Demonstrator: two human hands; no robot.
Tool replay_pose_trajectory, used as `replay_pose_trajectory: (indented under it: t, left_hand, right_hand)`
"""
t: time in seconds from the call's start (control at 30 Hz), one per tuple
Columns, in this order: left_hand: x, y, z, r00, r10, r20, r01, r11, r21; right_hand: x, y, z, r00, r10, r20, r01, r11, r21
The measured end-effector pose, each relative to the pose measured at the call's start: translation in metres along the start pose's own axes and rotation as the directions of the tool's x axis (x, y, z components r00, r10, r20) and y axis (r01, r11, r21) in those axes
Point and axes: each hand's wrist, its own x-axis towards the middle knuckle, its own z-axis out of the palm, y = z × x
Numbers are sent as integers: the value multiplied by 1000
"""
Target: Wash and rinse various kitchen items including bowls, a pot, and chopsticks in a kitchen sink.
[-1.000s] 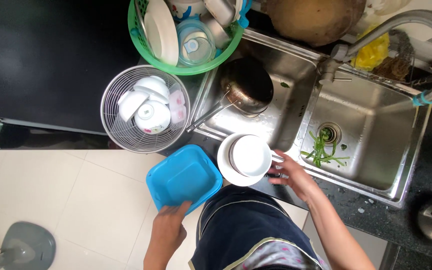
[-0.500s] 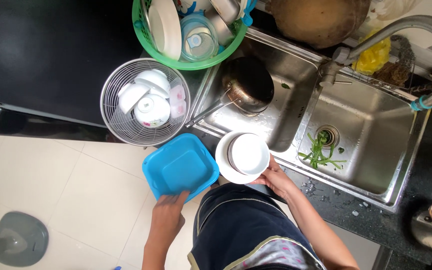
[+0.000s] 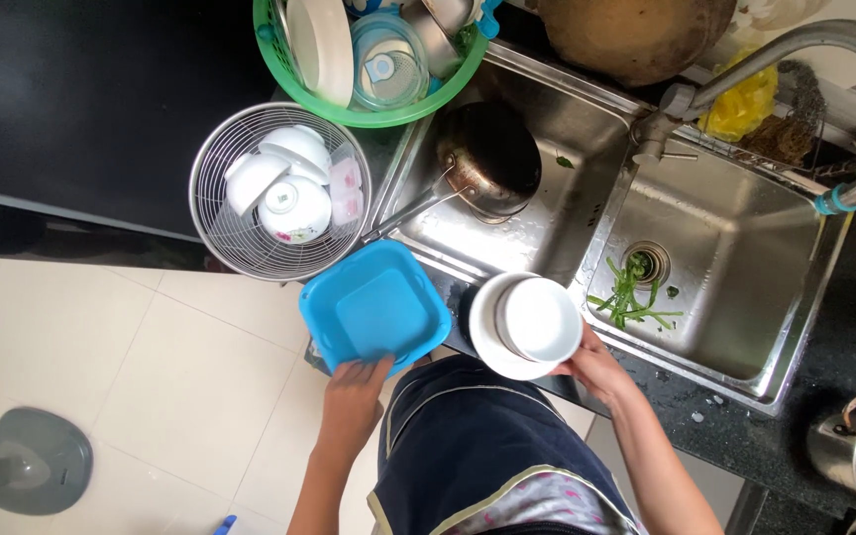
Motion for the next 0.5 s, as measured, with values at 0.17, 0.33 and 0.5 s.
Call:
replay_pose_trajectory:
  t: [0.17,0.33,0.5]
  left_hand:
    - [7,-8,46,992,114,-61,-109,991,75]
    - [20,2,71,985,171,-33,-164,975,153]
    - [35,13,84,989,145,34,-149,971,189]
  right_hand:
    - [5,28,-51,999,-50,-1,50,998,48]
    - [-7,20,-51,999,-33,-1,33,997,64]
    - [-27,3,-48,998,33,-46,-35,998,-49]
